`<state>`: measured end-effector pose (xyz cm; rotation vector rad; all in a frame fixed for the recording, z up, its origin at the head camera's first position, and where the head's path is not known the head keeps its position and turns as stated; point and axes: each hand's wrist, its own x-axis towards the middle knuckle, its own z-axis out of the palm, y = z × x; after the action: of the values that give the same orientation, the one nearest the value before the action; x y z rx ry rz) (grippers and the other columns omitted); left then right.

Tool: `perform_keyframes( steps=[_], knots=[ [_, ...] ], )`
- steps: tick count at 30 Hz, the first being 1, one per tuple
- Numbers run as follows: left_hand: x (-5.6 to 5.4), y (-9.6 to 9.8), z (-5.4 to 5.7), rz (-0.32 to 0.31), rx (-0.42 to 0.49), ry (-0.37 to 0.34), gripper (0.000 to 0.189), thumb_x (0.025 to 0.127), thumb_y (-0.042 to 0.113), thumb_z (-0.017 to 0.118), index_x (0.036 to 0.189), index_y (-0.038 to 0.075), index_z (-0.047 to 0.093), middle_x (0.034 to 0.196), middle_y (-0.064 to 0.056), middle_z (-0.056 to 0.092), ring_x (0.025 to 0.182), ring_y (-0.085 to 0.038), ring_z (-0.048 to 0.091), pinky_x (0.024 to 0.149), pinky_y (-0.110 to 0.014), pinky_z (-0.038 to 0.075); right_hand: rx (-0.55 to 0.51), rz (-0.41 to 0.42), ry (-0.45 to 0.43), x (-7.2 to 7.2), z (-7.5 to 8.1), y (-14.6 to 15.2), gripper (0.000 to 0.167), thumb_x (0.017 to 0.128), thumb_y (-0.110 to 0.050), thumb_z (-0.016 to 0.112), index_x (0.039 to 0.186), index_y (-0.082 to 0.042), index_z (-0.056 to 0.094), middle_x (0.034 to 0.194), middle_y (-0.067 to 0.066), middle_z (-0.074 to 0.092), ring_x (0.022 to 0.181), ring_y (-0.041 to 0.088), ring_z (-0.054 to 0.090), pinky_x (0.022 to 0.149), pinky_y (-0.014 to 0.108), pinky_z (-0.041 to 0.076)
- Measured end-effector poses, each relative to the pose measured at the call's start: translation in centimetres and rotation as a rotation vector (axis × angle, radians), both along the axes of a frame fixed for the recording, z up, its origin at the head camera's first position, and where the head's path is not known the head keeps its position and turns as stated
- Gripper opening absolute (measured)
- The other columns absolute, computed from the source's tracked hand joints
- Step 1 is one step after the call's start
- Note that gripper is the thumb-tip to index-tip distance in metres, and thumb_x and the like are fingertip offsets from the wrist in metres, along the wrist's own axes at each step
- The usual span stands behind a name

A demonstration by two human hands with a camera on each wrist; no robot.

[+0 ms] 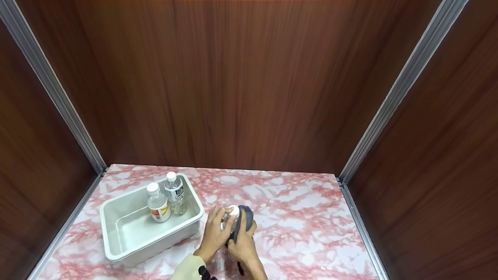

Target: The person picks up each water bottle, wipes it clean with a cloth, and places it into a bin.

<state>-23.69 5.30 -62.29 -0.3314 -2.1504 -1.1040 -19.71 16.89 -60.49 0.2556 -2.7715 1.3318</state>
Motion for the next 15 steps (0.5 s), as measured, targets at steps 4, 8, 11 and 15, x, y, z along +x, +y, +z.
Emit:
perform_keyframes(
  steps=[4, 8, 11, 15],
  knots=[
    [-0.05, -0.03, 0.0, 0.001, 0.001, -0.008, 0.014, 0.096, 0.028, 0.067, 0.106, 0.019, 0.069, 0.101, 0.0, 0.062, 0.097, -0.017, 0.057, 0.084, -0.036, 0.052, 0.004, 0.002, 0.018, -0.17, -0.07, 0.04, 0.1, 0.075, 0.001, 0.063, 0.159, -0.002, 0.009, 0.141, 0.053, 0.008, 0.09, 0.044, 0.063, 0.071, 0.051, 0.057],
    [-0.14, -0.03, -0.01, -0.002, -0.004, 0.0, 0.015, 0.096, 0.028, 0.066, 0.107, 0.019, 0.07, 0.1, 0.001, 0.062, 0.098, -0.018, 0.057, 0.084, -0.036, 0.052, 0.003, -0.004, 0.012, -0.24, -0.06, 0.05, 0.101, 0.074, 0.002, 0.064, 0.159, -0.002, 0.009, 0.141, 0.052, 0.008, 0.092, 0.046, 0.063, 0.072, 0.052, 0.057],
    [-0.13, -0.01, 0.05, -0.005, -0.005, -0.005, 0.015, 0.096, 0.028, 0.066, 0.108, 0.019, 0.07, 0.101, 0.001, 0.063, 0.098, -0.018, 0.057, 0.085, -0.036, 0.052, 0.003, -0.007, 0.003, -0.23, -0.05, 0.1, 0.102, 0.074, 0.003, 0.064, 0.159, -0.002, 0.009, 0.141, 0.052, 0.009, 0.092, 0.045, 0.063, 0.073, 0.051, 0.057],
    [0.03, 0.08, 0.04, -0.006, -0.001, -0.011, 0.015, 0.096, 0.028, 0.066, 0.107, 0.019, 0.07, 0.101, 0.0, 0.063, 0.097, -0.018, 0.057, 0.084, -0.036, 0.052, 0.001, -0.011, -0.017, -0.15, -0.12, 0.27, 0.103, 0.073, 0.002, 0.064, 0.16, -0.003, 0.009, 0.142, 0.052, 0.009, 0.093, 0.045, 0.062, 0.075, 0.052, 0.057]
  ],
)
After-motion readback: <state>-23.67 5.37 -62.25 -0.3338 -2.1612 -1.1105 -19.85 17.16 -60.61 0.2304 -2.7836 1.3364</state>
